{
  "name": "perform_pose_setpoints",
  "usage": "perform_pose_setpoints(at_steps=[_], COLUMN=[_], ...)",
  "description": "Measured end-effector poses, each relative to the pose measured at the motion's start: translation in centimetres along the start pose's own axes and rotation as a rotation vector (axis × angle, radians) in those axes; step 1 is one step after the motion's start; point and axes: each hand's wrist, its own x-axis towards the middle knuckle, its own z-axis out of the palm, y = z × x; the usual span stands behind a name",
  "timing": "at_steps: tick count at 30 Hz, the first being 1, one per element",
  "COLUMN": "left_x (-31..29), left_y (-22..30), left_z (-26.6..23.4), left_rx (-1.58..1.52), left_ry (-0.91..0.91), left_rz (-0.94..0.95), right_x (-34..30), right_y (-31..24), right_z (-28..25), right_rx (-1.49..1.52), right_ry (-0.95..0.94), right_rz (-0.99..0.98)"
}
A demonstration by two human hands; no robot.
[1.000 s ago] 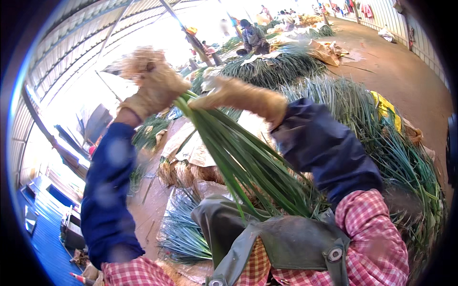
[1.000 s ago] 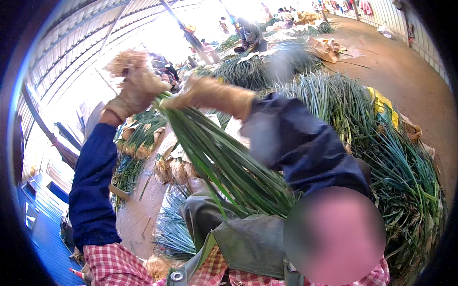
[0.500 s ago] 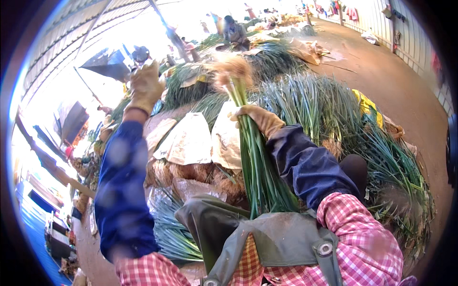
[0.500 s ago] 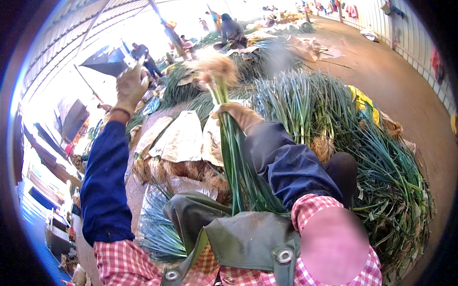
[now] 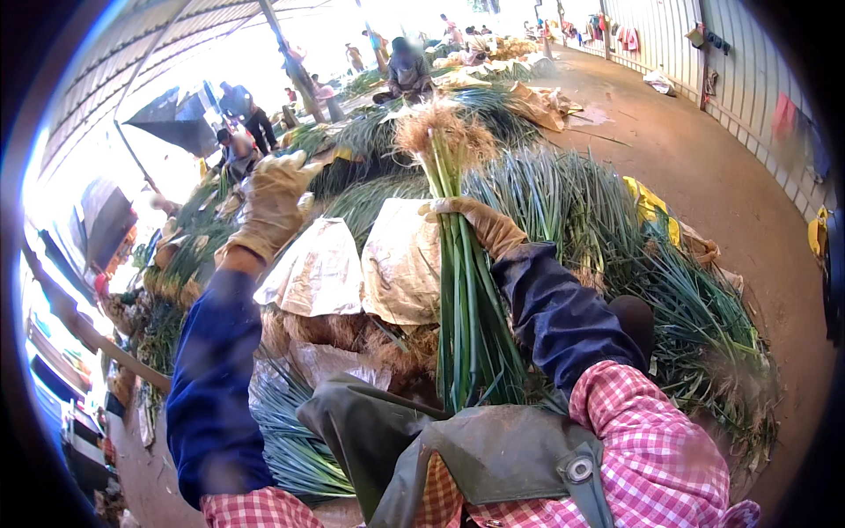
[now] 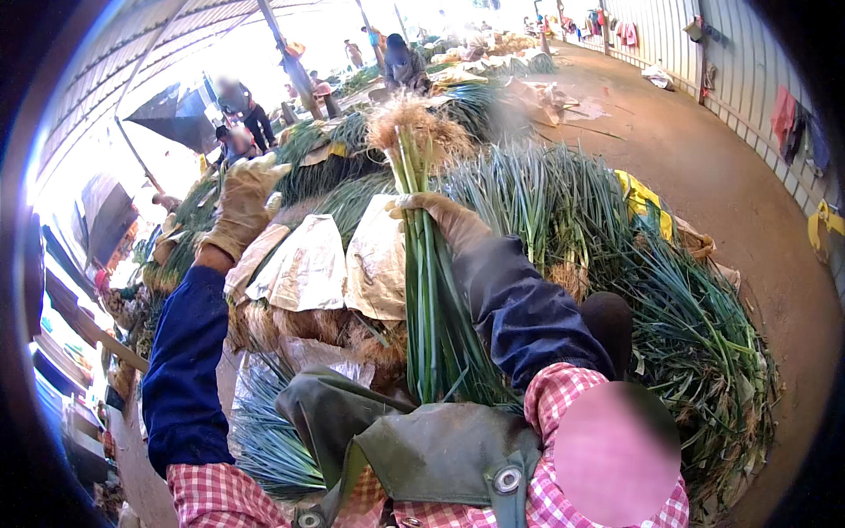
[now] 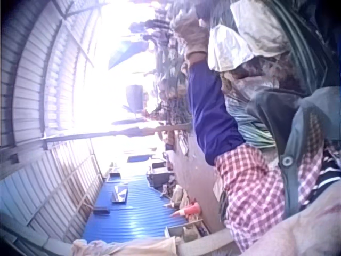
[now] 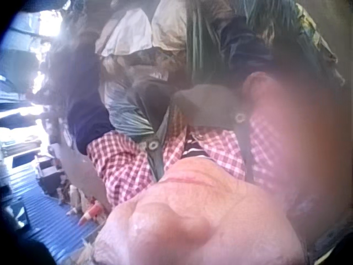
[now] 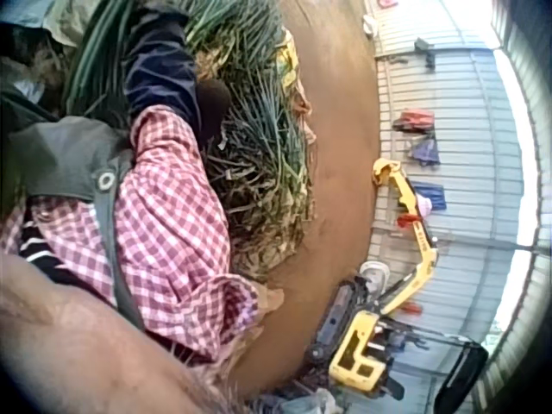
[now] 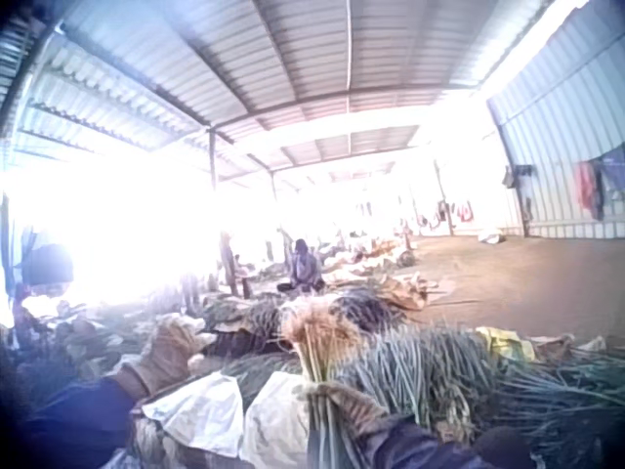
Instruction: The person cleans and bundles scallions by hand, removing dirt and damaged leaves from the stalks and securing them together.
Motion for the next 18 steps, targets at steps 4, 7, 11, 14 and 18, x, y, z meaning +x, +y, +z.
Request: perform_pose_setpoints(at_steps=[4, 7, 11, 14, 18], left_x=[0.7, 2.4, 4.2, 6.2, 8.6], left_y=[2.6, 4.7, 6.4, 6.1, 5.5], left_z=[-0.3, 0.1, -2.6, -0.5, -0.9], left_rx=[-0.032, -0.146, -0.023, -0.076, -0.062], left_ry=[0.086, 0.250, 0.230, 0.165, -0.198], left_rz=[0.167, 0.135, 0.041, 0.009, 0.016], right_x=[0.4, 0.5, -1.0, -1.4, -3.0], right_y=[-0.4, -0.2, 0.6, 1.3, 2.1], right_z=[2.1, 3.0, 7.6, 9.8, 12.7], right_rx=[-0.035, -0.024, -0.126, -0.171, -0.157], right_ry=[-0.171, -0.148, -0.109, -0.103, -0.157], right_rz=[0.064, 0.029, -0.046, -0.010, -0.006])
